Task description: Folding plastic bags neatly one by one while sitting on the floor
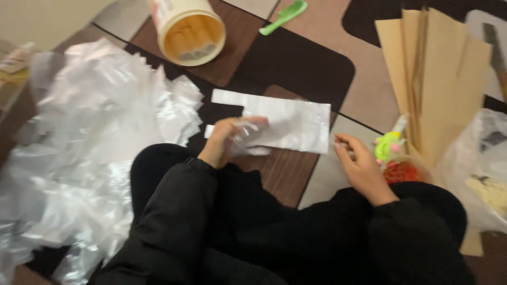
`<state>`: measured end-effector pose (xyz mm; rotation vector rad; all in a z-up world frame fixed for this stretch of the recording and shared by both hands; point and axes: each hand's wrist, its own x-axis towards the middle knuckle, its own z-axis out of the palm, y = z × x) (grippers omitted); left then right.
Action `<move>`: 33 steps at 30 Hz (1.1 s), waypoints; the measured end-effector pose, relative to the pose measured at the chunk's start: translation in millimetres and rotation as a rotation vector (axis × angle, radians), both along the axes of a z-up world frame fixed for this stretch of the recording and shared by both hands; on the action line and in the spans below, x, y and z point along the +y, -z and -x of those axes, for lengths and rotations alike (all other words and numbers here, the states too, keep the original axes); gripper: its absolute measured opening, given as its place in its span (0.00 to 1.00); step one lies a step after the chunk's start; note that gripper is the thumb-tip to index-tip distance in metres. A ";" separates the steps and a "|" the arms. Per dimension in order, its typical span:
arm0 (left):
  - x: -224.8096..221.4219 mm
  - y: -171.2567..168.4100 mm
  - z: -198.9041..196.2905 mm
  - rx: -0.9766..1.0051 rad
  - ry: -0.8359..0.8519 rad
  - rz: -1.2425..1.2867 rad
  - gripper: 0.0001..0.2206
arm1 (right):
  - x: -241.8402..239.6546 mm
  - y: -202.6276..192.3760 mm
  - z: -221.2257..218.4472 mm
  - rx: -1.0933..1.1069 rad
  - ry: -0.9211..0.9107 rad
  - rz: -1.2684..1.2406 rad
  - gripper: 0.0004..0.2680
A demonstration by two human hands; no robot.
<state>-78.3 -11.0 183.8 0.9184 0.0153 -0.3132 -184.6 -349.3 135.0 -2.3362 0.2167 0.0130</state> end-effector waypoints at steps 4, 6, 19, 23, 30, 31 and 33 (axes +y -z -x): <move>-13.9 8.3 16.5 0.049 0.299 -0.003 0.03 | 15.5 -18.8 -6.3 -0.121 -0.004 -0.079 0.17; -17.1 22.7 15.2 0.075 0.357 0.059 0.02 | 24.4 -24.6 -9.9 -0.177 -0.073 -0.041 0.19; 4.5 61.0 -16.5 0.237 0.140 0.334 0.07 | 47.7 13.4 -18.9 0.089 -0.425 0.316 0.04; 29.0 47.1 -32.3 0.316 -0.067 0.420 0.01 | 46.5 1.9 -17.8 0.125 -0.359 0.286 0.05; 38.3 38.8 -37.2 0.408 -0.211 0.332 0.10 | 45.8 -9.9 -25.1 0.121 -0.188 -0.262 0.05; 37.8 38.8 -38.3 0.386 -0.200 0.308 0.14 | 49.3 -17.8 -25.3 0.170 -0.088 -0.442 0.06; 35.8 39.5 -39.6 0.365 -0.190 0.284 0.18 | 46.1 -16.6 -26.4 0.219 0.014 -0.621 0.07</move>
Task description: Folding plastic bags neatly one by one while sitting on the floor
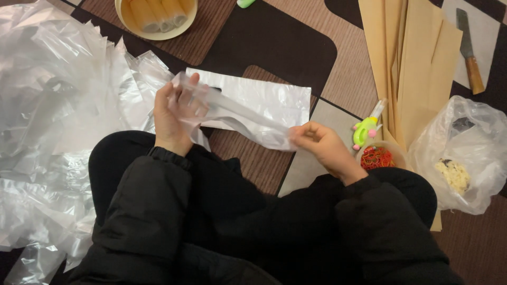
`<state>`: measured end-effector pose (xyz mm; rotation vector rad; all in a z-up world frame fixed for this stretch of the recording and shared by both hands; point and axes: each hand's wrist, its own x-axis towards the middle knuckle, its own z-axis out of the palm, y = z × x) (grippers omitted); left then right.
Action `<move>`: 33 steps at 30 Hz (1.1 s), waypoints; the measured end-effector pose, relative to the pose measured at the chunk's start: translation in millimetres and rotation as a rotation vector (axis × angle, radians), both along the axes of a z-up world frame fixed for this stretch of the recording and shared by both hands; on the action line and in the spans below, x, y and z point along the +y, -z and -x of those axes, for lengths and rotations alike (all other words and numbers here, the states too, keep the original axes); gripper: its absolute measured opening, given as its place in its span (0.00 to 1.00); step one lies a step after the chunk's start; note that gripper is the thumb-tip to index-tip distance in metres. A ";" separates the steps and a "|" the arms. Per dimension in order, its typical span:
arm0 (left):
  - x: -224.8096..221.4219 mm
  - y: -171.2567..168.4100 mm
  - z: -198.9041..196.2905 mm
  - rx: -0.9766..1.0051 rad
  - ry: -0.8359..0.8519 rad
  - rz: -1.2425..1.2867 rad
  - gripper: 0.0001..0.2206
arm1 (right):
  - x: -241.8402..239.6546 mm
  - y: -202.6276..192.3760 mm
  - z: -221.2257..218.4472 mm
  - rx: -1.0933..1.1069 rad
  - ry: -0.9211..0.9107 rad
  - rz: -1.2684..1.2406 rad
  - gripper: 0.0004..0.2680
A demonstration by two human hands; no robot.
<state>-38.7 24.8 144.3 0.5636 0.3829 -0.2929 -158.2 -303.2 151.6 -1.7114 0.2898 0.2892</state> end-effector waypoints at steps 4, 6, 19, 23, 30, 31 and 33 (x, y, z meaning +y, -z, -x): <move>-7.4 -5.0 2.4 -0.143 0.106 -0.195 0.26 | -4.9 -6.6 -1.5 0.135 0.219 -0.315 0.04; -14.0 -10.1 7.2 -0.203 0.149 -0.290 0.28 | -2.3 -16.8 -1.9 0.163 0.277 -0.375 0.05; -21.5 10.1 23.9 -0.737 0.354 -1.062 0.39 | -11.8 -5.3 -10.3 -0.135 0.678 -0.048 0.10; -24.7 -5.7 27.6 -0.585 0.337 -0.894 0.39 | -2.8 -11.4 -10.3 -0.114 0.519 0.155 0.09; -19.9 5.3 19.1 -0.549 0.357 -0.913 0.41 | -28.4 55.9 -13.6 0.012 0.312 0.085 0.08; -18.4 5.7 16.5 -0.619 0.382 -1.022 0.42 | -34.5 62.2 -16.5 0.007 0.327 0.112 0.10; -14.6 13.7 10.0 -0.686 0.410 -1.131 0.43 | -33.1 54.0 -20.2 0.007 0.343 0.137 0.12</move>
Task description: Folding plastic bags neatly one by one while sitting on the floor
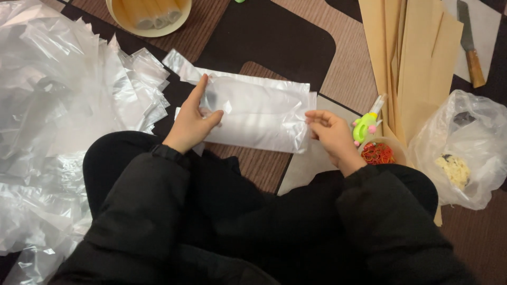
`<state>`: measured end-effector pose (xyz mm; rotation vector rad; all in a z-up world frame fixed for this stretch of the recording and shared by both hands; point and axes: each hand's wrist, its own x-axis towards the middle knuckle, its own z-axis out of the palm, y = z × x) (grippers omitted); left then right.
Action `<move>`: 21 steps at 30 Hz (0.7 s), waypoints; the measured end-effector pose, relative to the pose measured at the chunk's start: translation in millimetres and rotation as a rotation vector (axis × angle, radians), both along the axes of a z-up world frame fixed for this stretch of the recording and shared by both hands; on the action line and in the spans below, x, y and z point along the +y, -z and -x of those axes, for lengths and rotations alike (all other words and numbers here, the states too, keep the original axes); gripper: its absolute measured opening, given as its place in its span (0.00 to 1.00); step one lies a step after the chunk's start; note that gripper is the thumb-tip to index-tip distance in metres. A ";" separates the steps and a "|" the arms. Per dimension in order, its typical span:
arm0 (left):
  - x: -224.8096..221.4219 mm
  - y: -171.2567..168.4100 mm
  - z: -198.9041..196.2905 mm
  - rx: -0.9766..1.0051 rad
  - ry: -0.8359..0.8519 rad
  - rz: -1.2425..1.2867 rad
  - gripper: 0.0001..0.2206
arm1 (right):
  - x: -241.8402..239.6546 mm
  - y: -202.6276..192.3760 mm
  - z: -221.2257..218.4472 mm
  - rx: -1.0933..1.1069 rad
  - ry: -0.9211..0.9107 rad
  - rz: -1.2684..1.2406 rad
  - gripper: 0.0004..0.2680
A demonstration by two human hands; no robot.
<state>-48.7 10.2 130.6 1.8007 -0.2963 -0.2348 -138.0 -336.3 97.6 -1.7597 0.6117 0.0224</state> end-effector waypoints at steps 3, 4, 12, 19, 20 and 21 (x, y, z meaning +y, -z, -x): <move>1.9 17.1 -16.1 -0.027 0.078 -0.101 0.44 | 4.0 -16.9 -9.4 0.097 0.052 0.024 0.11; 1.2 20.1 -20.2 -0.053 0.123 -0.154 0.44 | -4.7 -2.8 -12.7 0.065 0.025 0.032 0.14; -5.7 37.6 -49.8 -0.099 0.234 -0.459 0.48 | -17.8 19.8 -38.6 -0.050 -0.199 0.220 0.29; -15.8 35.0 -52.3 -0.046 0.221 -0.646 0.49 | -28.6 68.9 -51.9 0.082 -0.346 0.505 0.30; -17.7 34.7 -52.5 -0.030 0.197 -0.663 0.49 | -27.4 72.0 -51.8 0.107 -0.344 0.503 0.30; -18.0 33.6 -52.5 -0.028 0.197 -0.665 0.49 | -26.2 70.3 -51.7 0.109 -0.345 0.501 0.30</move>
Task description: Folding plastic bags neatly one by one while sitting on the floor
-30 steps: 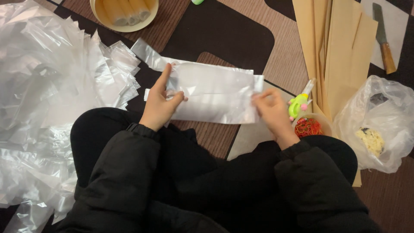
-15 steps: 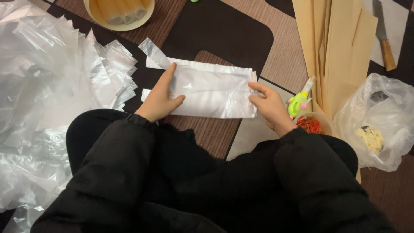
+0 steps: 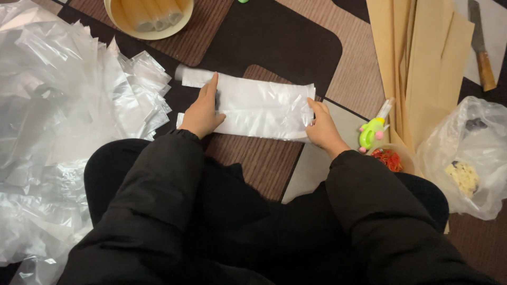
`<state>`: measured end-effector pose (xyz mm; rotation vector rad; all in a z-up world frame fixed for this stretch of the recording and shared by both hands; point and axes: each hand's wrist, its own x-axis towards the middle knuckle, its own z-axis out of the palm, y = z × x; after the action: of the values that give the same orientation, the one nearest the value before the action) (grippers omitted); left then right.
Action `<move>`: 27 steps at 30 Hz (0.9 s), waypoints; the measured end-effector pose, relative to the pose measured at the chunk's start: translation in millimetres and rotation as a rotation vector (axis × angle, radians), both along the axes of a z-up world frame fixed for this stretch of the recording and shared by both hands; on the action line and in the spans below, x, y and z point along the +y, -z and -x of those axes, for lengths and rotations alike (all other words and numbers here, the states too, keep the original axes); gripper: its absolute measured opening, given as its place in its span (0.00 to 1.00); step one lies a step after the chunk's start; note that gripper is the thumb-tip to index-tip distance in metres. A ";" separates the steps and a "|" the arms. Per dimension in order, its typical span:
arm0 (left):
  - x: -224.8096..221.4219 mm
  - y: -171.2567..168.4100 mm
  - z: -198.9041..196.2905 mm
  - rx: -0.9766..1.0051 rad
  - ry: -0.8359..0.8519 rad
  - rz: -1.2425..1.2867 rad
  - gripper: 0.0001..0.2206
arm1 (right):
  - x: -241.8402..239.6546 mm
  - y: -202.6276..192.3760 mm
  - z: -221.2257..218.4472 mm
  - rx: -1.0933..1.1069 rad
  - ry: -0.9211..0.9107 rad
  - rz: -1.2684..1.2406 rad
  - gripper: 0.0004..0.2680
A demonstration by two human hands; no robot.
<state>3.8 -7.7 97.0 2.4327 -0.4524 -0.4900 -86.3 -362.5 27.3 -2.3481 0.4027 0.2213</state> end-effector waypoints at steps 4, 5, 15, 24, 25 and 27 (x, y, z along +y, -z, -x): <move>-1.8 3.8 -3.5 -0.007 -0.076 -0.078 0.48 | 3.3 -8.3 -2.8 0.037 0.033 -0.043 0.31; -2.4 6.9 -4.9 -0.020 -0.104 -0.119 0.47 | 3.8 -10.5 -4.1 0.039 0.038 -0.044 0.31; 4.4 61.4 -14.2 -0.160 -0.021 -0.306 0.43 | 19.0 -25.5 -0.7 0.049 0.051 -0.012 0.29; 3.1 100.9 -17.1 -0.172 0.022 -0.442 0.35 | 9.0 -6.7 -0.7 0.093 0.035 0.084 0.33; 2.8 100.7 -16.4 -0.183 0.022 -0.438 0.34 | 9.0 -5.1 -0.5 0.098 0.036 0.112 0.32; 2.0 94.7 -14.1 -0.195 0.023 -0.435 0.32 | 8.7 -0.9 -0.2 0.103 0.038 0.139 0.32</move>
<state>17.9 -5.8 2.2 2.9148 -0.4966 -0.3928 -86.1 -353.8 28.2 -2.4695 0.5279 0.3058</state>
